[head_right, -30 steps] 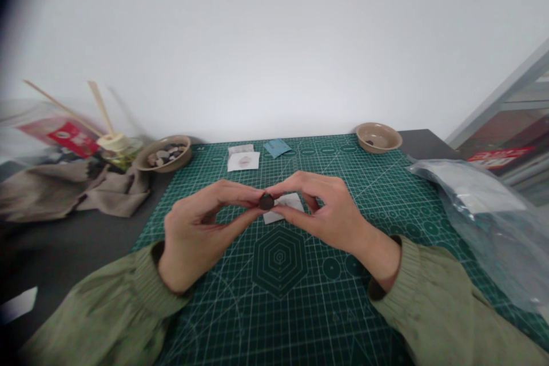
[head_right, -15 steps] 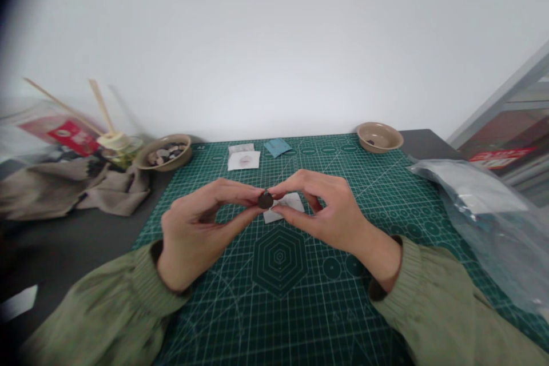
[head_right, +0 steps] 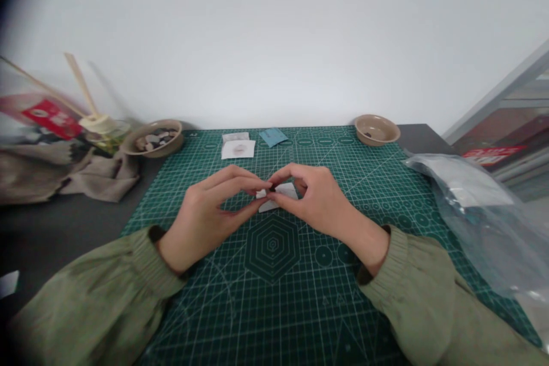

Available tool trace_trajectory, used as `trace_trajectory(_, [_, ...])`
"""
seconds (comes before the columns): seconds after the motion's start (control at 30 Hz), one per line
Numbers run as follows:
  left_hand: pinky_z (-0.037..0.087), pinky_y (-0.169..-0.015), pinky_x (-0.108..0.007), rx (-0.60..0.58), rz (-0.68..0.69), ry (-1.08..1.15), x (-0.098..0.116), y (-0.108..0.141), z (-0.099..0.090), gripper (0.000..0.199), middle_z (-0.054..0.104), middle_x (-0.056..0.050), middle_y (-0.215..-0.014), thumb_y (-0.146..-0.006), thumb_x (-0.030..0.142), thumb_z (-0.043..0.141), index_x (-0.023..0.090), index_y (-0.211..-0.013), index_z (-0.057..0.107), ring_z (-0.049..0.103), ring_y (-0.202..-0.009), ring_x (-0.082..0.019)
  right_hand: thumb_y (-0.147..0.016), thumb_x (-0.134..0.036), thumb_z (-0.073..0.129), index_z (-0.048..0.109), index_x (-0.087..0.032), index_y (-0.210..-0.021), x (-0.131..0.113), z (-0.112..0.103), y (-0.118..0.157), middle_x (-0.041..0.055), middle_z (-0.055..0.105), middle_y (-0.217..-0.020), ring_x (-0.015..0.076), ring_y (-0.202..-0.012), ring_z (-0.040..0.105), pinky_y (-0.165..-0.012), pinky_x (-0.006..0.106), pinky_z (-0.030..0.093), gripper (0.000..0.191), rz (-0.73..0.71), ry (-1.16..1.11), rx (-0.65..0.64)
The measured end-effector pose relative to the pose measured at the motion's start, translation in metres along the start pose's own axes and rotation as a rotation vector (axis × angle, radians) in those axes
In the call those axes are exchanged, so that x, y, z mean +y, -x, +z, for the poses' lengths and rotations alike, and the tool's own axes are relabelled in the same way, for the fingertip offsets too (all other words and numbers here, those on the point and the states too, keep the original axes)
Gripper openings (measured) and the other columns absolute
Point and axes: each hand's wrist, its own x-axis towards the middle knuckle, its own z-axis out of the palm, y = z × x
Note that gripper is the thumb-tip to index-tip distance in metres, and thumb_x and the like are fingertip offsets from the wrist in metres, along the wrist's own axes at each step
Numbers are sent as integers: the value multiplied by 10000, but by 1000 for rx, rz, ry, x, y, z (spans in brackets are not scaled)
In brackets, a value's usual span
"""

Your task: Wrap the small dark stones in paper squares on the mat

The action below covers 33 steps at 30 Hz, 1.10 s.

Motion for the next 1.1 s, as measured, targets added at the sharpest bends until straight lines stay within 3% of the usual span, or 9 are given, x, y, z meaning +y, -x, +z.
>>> trace_trajectory(0.1, [600,-957,-383,-79,-98,-87,-8,2,3,230,749,-72,-1176,-1002,256,756,220,-1229,750,713,-1091,-222,-948,-251,802,825,-220,-1099,7,1,-1,-45,712,-731,92,-558,509,-560,264,361,155,-14,69,-15])
trace_trajectory(0.2, [563,-1051,-451,-178,-112,-154,-14,4,4,227,741,-79,-1213,-986,279,765,207,-1202,766,679,-1176,-268,-951,-177,780,837,-235,-1065,15,0,-3,5,804,-991,151,-826,707,-763,286,502,140,-76,116,-79])
trace_trajectory(0.3, [554,-1061,-457,-217,-105,-188,-17,5,5,225,741,-80,-1219,-997,276,746,195,-1204,779,663,-1175,-271,-955,-175,778,836,-244,-1060,19,-1,-3,19,813,-1101,205,-1007,754,-901,332,537,138,-107,174,-109])
trace_trajectory(0.63, [552,-1034,-437,-234,-82,-194,-18,4,4,225,763,-65,-1210,-1038,362,710,227,-1179,821,686,-1149,-263,-981,-230,762,813,-236,-1082,20,-4,-2,10,828,-1103,213,-1007,780,-899,336,550,113,-197,313,-143])
trace_trajectory(1.1, [581,-979,-439,-217,-68,-200,-18,3,3,265,810,-66,-1102,-1028,414,720,231,-1167,853,705,-1070,-264,-986,-207,720,805,-207,-1089,18,-1,-3,26,816,-1134,219,-1023,774,-867,324,557,133,-277,342,-161])
